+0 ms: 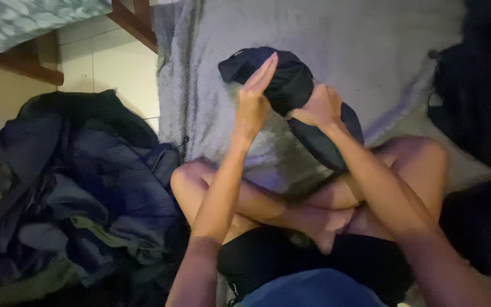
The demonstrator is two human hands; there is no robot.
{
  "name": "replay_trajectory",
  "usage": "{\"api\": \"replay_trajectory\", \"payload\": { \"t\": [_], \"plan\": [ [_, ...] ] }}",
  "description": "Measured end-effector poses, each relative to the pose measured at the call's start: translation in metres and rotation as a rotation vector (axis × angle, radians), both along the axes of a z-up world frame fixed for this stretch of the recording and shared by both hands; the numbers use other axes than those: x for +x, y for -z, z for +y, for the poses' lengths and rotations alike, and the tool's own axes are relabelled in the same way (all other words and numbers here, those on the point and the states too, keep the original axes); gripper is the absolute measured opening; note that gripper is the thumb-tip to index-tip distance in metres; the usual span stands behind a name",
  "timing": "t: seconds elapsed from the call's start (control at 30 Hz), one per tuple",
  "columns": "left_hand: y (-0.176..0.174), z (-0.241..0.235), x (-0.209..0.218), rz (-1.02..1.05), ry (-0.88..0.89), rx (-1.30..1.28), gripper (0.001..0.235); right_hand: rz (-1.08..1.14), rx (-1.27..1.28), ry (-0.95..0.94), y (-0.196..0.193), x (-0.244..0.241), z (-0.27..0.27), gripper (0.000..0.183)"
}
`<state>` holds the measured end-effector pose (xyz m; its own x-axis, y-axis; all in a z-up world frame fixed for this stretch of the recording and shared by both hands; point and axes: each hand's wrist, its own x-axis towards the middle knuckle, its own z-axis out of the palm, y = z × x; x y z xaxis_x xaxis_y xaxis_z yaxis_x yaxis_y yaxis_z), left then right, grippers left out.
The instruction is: The person folds a dark blue garment on a grey mat, rolls it tightly into a cylinder, and secures it with a drawstring. They then pick up a dark green jacket, fold it, and begin stuffing it into a dark blue stuff sack.
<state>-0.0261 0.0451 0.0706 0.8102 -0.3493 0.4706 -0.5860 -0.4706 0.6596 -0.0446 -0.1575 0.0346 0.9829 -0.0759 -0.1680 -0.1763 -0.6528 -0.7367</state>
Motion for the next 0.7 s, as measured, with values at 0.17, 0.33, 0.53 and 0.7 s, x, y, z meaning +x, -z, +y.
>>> {"api": "replay_trajectory", "payload": {
  "t": [0.17, 0.33, 0.53, 0.7],
  "plan": [
    [0.022, -0.029, 0.022, -0.094, -0.392, 0.044, 0.06, -0.129, -0.103, 0.073, 0.005, -0.006, 0.009, 0.071],
    [0.049, -0.047, 0.003, -0.187, -0.265, 0.162, 0.032, -0.2, -0.146, 0.142, 0.015, 0.006, 0.005, 0.059],
    [0.097, -0.02, -0.022, -0.045, -0.303, 0.099, 0.034, -0.053, 0.127, 0.189, -0.007, 0.003, -0.009, 0.078],
    [0.131, -0.054, -0.037, 0.025, -0.205, 0.158, 0.015, 0.111, 0.305, 0.213, -0.028, -0.003, -0.006, 0.101]
  ]
}}
